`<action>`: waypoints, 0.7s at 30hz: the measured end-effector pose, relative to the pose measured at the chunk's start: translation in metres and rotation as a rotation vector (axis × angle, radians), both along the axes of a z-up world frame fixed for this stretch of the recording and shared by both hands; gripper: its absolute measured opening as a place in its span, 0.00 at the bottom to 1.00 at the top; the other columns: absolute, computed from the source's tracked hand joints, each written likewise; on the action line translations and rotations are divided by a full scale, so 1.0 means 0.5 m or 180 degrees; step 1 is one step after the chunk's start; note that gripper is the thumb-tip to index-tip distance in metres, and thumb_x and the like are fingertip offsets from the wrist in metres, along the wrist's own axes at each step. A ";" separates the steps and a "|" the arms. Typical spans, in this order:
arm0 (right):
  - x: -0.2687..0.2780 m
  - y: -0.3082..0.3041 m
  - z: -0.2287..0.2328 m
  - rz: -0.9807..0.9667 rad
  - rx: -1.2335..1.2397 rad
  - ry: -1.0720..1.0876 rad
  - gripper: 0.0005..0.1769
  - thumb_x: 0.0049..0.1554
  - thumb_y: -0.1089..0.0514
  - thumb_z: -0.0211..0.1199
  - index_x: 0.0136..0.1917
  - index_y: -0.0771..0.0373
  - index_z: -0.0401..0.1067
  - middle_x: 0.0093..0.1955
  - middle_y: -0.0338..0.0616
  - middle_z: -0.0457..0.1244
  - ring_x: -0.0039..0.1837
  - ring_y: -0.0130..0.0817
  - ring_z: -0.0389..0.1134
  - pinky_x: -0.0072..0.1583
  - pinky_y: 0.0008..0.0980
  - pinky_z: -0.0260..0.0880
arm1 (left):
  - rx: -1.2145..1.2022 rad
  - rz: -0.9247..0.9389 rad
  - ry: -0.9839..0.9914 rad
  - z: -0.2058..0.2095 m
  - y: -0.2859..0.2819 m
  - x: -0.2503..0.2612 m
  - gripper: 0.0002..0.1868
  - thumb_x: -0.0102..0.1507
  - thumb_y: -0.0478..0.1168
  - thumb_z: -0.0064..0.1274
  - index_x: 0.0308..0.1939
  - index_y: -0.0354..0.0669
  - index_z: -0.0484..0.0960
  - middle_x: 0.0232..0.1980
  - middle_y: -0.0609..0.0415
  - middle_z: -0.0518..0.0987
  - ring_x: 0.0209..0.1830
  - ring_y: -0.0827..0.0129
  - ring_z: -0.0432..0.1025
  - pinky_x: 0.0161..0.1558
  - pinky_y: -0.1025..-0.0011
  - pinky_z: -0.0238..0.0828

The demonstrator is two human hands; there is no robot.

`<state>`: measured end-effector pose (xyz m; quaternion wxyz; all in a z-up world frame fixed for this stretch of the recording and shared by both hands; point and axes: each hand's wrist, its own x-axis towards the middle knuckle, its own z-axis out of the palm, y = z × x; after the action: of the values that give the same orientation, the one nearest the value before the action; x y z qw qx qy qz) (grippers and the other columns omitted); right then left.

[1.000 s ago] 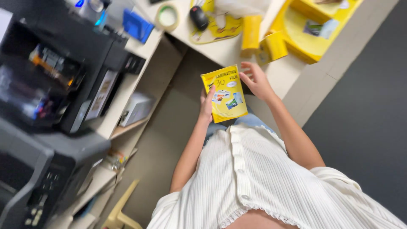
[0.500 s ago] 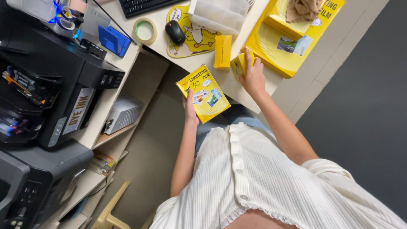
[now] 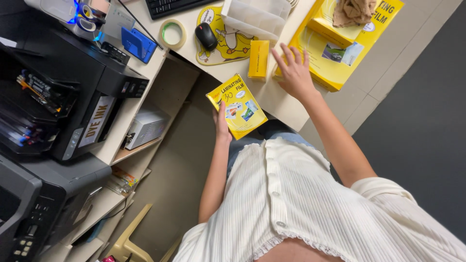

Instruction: The person wipes yellow boxes with a cloth and organizes them on a desk and under a shelf. They also move a plastic organizer and a pen case on the desk.

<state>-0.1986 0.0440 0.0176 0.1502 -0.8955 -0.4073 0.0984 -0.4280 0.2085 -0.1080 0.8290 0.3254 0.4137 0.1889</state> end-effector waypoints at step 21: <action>0.052 0.112 -0.120 0.1119 -0.0081 -0.1668 0.14 0.55 0.61 0.62 0.51 0.43 0.79 0.53 0.35 0.60 0.71 0.35 0.62 0.83 0.64 0.29 | 0.1033 0.0523 -0.0017 -0.006 0.033 0.100 0.34 0.65 0.44 0.59 0.68 0.37 0.59 0.62 0.44 0.73 0.57 0.65 0.73 0.55 0.66 0.73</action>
<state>-0.1727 0.1001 -0.0426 0.0096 -0.8080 -0.5795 -0.1062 -0.3780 0.2249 -0.1112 0.7485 0.4196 0.4008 0.3210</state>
